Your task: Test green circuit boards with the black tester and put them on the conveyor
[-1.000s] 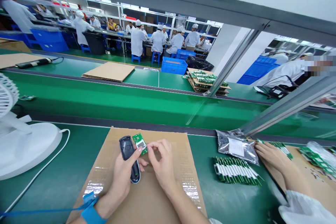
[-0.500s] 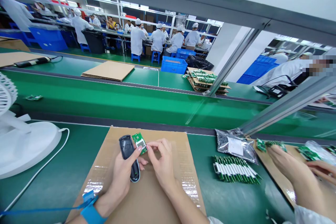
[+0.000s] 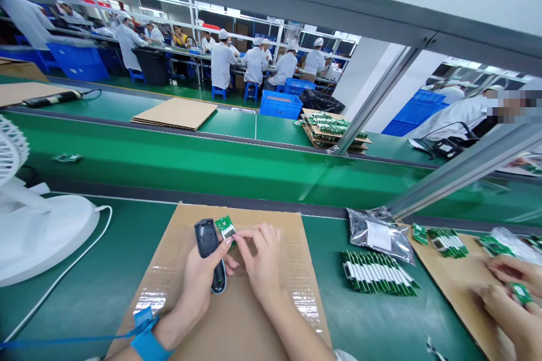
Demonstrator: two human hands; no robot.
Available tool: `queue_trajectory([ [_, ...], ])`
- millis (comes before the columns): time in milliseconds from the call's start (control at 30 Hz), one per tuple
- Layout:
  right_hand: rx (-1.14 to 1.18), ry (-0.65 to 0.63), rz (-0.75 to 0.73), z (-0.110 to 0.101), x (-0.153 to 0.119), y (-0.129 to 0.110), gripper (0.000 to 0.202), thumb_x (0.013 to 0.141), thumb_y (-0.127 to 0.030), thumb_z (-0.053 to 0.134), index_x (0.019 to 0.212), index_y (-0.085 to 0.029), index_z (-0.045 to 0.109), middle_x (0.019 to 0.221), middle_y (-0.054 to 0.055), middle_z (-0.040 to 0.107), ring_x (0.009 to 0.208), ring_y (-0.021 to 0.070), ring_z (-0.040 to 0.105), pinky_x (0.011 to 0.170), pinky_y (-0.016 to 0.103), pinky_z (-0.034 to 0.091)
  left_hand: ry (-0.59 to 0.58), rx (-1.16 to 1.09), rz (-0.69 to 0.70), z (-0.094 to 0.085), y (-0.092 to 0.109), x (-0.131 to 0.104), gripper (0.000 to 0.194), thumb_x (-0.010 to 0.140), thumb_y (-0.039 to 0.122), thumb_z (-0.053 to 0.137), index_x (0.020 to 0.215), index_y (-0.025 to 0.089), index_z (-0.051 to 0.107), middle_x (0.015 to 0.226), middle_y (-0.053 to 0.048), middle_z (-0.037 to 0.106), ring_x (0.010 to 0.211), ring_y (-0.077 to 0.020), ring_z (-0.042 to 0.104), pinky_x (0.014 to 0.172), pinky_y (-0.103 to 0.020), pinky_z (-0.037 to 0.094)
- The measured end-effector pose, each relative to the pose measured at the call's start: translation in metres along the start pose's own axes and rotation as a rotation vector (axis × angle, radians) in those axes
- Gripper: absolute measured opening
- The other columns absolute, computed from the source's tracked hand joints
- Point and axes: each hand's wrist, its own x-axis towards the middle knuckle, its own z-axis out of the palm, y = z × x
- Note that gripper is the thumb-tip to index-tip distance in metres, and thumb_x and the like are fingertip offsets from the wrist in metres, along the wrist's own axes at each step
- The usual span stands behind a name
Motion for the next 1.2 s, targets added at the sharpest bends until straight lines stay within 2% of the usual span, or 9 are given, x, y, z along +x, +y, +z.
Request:
queue_trajectory([
  [333,-0.04,-0.003,0.016,0.003,0.003,-0.003,0.009,0.089,-0.022,0.061,0.079,-0.022,0.061,0.078,-0.002,0.061,0.075,0.0168,0.054,0.073,0.033,0.031,0.046,0.099,0.04,0.001,-0.003,0.001,0.035,0.069,0.043,0.075,0.083,0.016,0.058,0.047,-0.001,0.062,0.041,-0.0141,0.057,0.043,-0.022,0.048],
  [500,0.019,-0.048,0.1,0.001,0.005,-0.004,0.012,0.088,-0.024,0.059,0.077,-0.022,0.059,0.078,-0.001,0.058,0.078,0.0172,0.052,0.075,0.033,0.033,0.018,0.083,0.024,0.001,-0.001,0.0,0.036,0.068,0.044,0.075,0.082,0.015,0.058,0.046,-0.001,0.062,0.04,-0.0148,0.057,0.042,-0.022,0.047],
  [633,0.177,-0.106,0.23,0.001,0.004,-0.002,0.016,0.088,-0.027,0.057,0.074,-0.021,0.058,0.076,0.0,0.055,0.076,0.0176,0.051,0.074,0.032,0.037,0.032,0.116,0.031,0.0,-0.002,0.001,0.035,0.072,0.044,0.072,0.086,0.015,0.059,0.048,-0.001,0.063,0.042,-0.015,0.058,0.043,-0.022,0.047],
  [767,0.491,-0.228,0.421,0.004,0.005,0.004,0.026,0.088,-0.04,0.056,0.072,-0.019,0.056,0.077,0.002,0.055,0.072,0.0171,0.052,0.068,0.029,0.042,0.062,0.186,0.055,-0.001,-0.004,0.001,0.032,0.073,0.043,0.071,0.085,0.016,0.058,0.047,-0.001,0.062,0.041,-0.0154,0.057,0.043,-0.023,0.047],
  [833,0.586,-0.278,0.47,0.005,0.005,0.007,0.032,0.087,-0.046,0.057,0.07,-0.019,0.055,0.074,0.002,0.055,0.07,0.017,0.052,0.068,0.029,0.043,0.068,0.202,0.057,-0.001,-0.005,0.002,0.032,0.073,0.043,0.071,0.084,0.016,0.058,0.046,-0.001,0.062,0.04,-0.0157,0.057,0.042,-0.023,0.047],
  [967,0.672,-0.287,0.506,0.004,0.007,0.007,0.035,0.085,-0.052,0.058,0.071,-0.02,0.054,0.072,0.001,0.056,0.069,0.0171,0.052,0.067,0.03,0.044,0.067,0.16,0.024,-0.002,-0.003,0.002,0.033,0.073,0.044,0.071,0.084,0.016,0.057,0.046,-0.001,0.062,0.039,-0.0153,0.057,0.042,-0.023,0.046],
  [1200,0.666,-0.261,0.503,0.002,0.008,0.005,0.03,0.084,-0.049,0.062,0.079,-0.02,0.056,0.074,-0.001,0.051,0.07,0.0149,0.048,0.067,0.026,0.041,0.084,0.101,0.017,-0.002,-0.001,0.003,0.037,0.072,0.045,0.072,0.087,0.016,0.058,0.047,-0.001,0.063,0.04,-0.0155,0.057,0.043,-0.023,0.047],
])
